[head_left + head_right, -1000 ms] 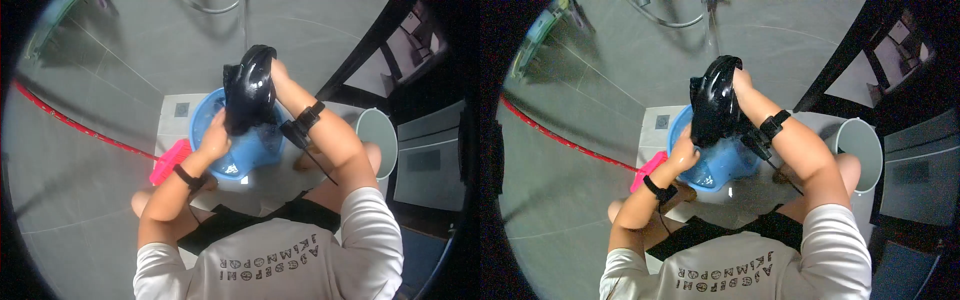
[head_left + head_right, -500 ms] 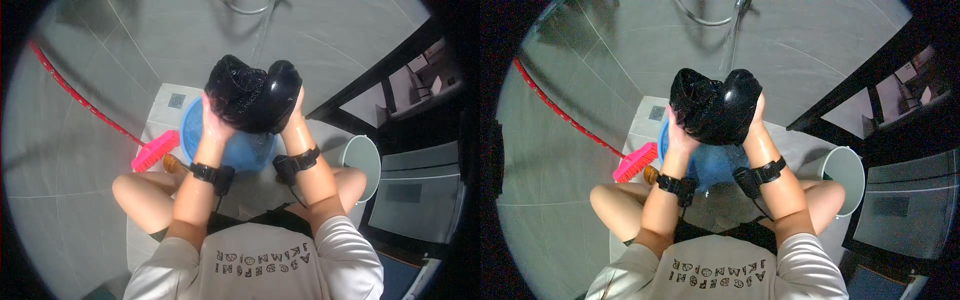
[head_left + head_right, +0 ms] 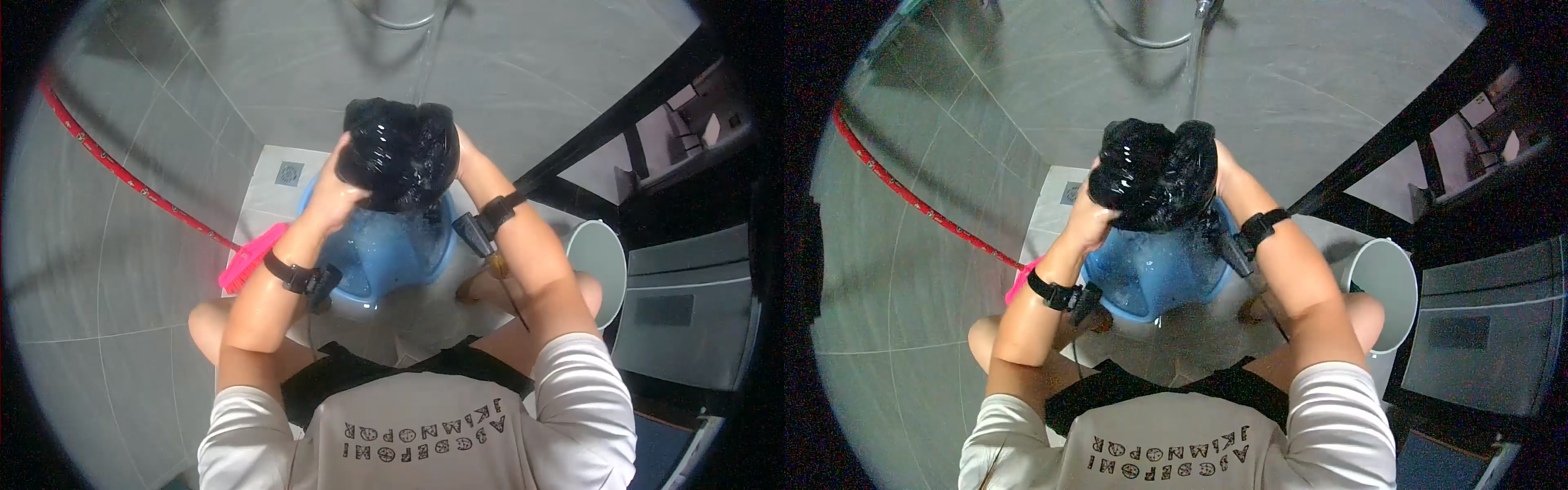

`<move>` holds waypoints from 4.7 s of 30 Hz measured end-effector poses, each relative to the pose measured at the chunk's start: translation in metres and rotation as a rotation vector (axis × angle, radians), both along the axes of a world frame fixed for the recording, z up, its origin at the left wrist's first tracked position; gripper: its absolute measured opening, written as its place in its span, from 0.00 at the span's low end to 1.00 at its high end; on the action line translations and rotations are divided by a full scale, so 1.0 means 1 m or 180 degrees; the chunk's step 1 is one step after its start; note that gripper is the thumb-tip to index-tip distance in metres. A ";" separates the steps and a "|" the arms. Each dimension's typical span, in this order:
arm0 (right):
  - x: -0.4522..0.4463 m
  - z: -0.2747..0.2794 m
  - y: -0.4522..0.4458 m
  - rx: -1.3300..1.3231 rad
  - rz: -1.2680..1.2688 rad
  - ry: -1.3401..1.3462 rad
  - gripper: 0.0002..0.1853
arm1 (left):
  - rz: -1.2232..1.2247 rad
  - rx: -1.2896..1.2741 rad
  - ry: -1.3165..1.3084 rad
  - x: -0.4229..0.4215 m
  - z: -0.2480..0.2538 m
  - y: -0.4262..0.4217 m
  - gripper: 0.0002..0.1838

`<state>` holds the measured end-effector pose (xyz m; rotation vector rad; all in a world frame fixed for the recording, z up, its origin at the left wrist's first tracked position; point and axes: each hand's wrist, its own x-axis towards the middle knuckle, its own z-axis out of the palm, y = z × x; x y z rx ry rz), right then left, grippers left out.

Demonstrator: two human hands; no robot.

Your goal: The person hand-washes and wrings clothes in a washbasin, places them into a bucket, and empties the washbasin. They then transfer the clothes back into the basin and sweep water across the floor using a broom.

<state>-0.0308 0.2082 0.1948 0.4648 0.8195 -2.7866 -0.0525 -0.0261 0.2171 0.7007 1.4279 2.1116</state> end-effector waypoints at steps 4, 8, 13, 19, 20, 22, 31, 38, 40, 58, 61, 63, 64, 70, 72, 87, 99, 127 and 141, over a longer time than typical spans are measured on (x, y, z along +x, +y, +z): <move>0.001 0.026 -0.015 0.1507 0.0646 -0.0010 0.14 | -0.0583 -0.0681 0.1943 0.010 0.022 0.000 0.33; -0.032 -0.039 0.005 0.5043 0.1716 0.1034 0.14 | -0.0970 -0.0798 0.2414 0.026 0.018 0.001 0.32; -0.021 -0.048 -0.039 0.6333 0.2172 0.0600 0.14 | -0.1767 -0.1979 0.2962 0.033 -0.033 0.011 0.49; 0.014 -0.055 -0.049 0.6977 0.1841 0.0317 0.13 | -0.1319 -0.1548 0.4586 0.030 -0.093 0.016 0.38; 0.020 -0.052 -0.045 0.6870 0.1437 0.0481 0.13 | -0.1398 -0.1903 0.2889 0.029 -0.075 0.016 0.31; 0.030 -0.015 -0.035 0.6343 0.1118 0.0109 0.16 | -0.1441 -0.2165 0.1141 0.026 -0.061 0.010 0.23; 0.115 0.163 0.043 0.6541 0.0433 0.0326 0.13 | -0.0356 -0.2403 0.3468 -0.017 -0.018 -0.004 0.24; 0.232 0.209 0.178 0.7392 0.0683 -0.1186 0.14 | 0.0125 -0.2095 0.3149 -0.031 -0.013 -0.018 0.18; 0.273 0.216 0.195 0.7634 0.1832 -0.1699 0.13 | -0.0067 -0.2424 0.2529 -0.043 -0.037 -0.021 0.18; -0.032 0.223 0.071 0.7556 -0.1348 0.0392 0.32 | -0.0345 -0.3661 0.2737 -0.087 -0.015 -0.017 0.21; -0.041 0.216 0.060 0.6824 -0.1796 0.0154 0.23 | -0.0156 -0.3708 0.2457 -0.100 -0.041 -0.042 0.20; -0.053 0.216 0.069 0.5709 -0.1456 0.0424 0.15 | -0.0058 -0.3820 0.2195 -0.107 -0.058 -0.054 0.18; -0.034 0.224 0.029 0.5183 -0.1644 0.0716 0.11 | -0.0130 -0.3860 0.2171 -0.111 -0.068 -0.057 0.18; -0.038 0.158 0.003 0.4560 -0.2708 0.1669 0.13 | -0.0222 -0.4344 0.1992 -0.119 -0.146 -0.036 0.14; -0.042 0.064 0.008 0.5842 -0.3435 0.1594 0.15 | -0.0216 -0.4361 0.1858 -0.111 -0.192 -0.021 0.16; 0.054 -0.323 -0.017 0.6491 0.2587 -0.1030 0.45 | -0.1329 -0.4728 0.0706 -0.039 -0.333 -0.013 0.38; 0.062 -0.176 0.003 0.5326 0.0965 -0.0698 0.18 | -0.0864 -0.3524 0.1034 0.027 -0.260 0.039 0.38; 0.018 -0.057 0.027 0.5721 0.0676 -0.0600 0.16 | 0.1169 -0.3180 0.2961 -0.080 -0.114 0.023 0.07; 0.051 -0.304 -0.049 0.6128 0.2347 -0.2080 0.21 | -0.0713 -0.4361 0.2475 -0.032 -0.292 0.079 0.34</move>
